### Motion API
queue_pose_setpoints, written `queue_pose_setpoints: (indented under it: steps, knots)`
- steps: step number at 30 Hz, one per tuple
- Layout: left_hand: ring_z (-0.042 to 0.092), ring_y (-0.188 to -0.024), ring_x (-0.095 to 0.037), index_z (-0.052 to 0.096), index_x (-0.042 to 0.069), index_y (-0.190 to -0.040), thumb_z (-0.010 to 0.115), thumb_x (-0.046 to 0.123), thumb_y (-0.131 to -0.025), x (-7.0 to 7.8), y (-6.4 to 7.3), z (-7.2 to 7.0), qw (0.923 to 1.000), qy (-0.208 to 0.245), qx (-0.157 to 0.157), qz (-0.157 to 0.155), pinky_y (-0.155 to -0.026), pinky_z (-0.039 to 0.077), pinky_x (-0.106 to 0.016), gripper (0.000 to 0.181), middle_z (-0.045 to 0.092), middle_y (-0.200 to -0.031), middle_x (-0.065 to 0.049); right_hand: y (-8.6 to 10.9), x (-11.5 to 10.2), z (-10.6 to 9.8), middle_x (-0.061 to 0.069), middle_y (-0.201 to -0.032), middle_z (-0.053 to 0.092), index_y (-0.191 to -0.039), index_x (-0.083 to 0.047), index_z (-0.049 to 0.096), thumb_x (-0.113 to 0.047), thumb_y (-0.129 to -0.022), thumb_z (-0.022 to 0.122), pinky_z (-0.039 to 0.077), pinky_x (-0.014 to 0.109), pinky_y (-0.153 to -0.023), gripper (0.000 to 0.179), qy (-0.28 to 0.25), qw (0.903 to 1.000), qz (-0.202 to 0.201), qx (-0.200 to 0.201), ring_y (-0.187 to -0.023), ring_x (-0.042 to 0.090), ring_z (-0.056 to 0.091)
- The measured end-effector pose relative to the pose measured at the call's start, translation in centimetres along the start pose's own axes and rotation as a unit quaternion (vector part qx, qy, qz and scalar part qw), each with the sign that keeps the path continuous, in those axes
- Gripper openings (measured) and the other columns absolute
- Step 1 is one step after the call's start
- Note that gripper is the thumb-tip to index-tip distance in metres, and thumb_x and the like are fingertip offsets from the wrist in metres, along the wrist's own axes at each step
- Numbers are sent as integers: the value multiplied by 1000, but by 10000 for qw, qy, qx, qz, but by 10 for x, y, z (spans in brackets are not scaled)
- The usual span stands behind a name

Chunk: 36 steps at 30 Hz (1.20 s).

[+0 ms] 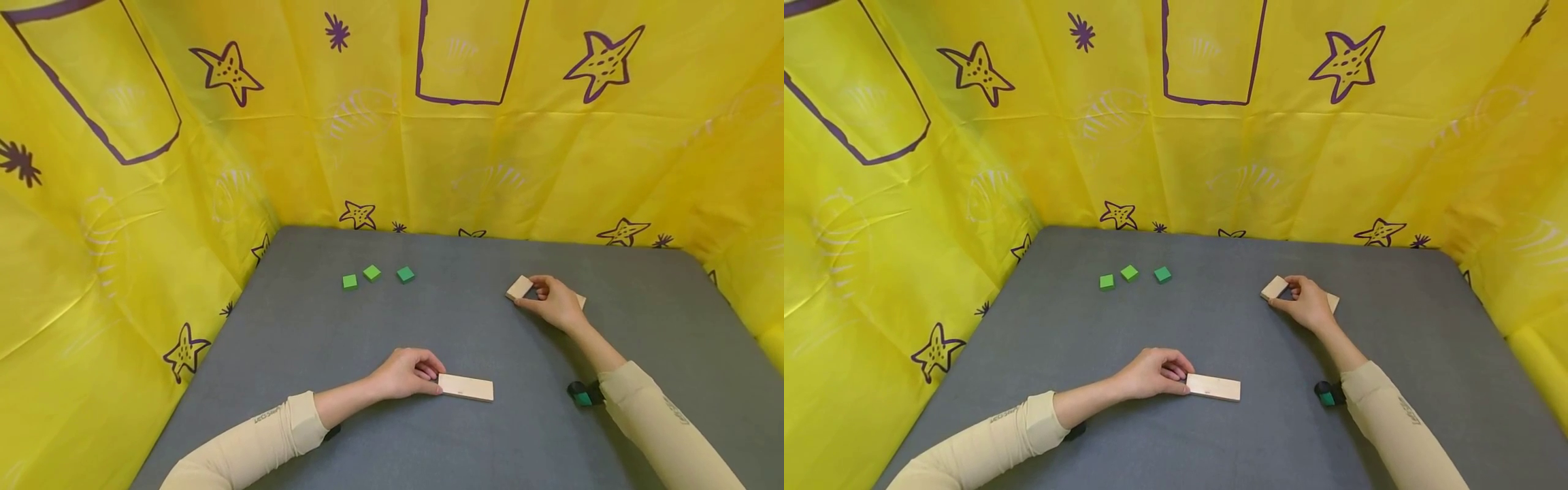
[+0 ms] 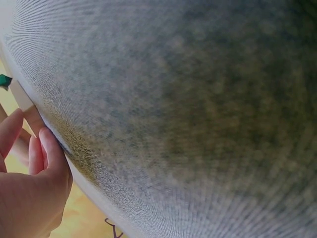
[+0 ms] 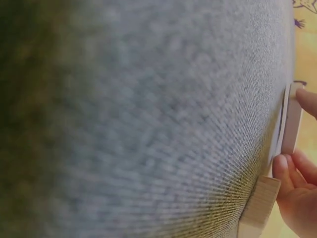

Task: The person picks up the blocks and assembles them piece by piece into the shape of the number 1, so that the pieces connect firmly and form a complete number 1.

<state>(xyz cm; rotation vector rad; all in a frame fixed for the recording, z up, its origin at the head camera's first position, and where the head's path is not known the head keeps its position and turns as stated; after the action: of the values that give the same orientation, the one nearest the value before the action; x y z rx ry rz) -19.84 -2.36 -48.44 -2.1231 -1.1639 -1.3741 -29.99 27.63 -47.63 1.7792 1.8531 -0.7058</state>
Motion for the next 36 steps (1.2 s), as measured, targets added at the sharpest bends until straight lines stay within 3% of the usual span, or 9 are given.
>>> queue_pose_setpoints:
  steps: [27, 36]
  knots:
    - [60, -77, -4, 72, 5, -97, 83, 5, -77, 0, 1, 1, 10000, 33, 8, -37, -71, 51, -15, 23, 66, -85, 3, 17, -23, 12, 24, -112, 61, -127, 6, 54, -31, -82, 79, 46, 49, -88, 63, -140, 9993, -192, -291, -100, 35, 57]
    - [60, -77, -4, 72, 6, -97, 82, 4, -77, 0, 1, 1, 10000, 13, 51, -33, -72, 51, -15, 23, 66, -84, 4, 28, -34, 17, 20, -109, 64, -125, 4, 57, -30, -80, 81, 48, 46, -87, 61, -168, 9983, -454, -335, -99, 32, 60]
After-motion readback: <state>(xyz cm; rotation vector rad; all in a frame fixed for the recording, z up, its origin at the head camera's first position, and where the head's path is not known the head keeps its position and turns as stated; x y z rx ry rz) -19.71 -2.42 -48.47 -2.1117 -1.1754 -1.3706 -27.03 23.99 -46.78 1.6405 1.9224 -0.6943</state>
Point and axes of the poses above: each hand's wrist, its own y-axis away from the middle knuckle, its own z-axis out of the palm, x = y × z, the point moved 7 cm from there along -y, towards the middle knuckle
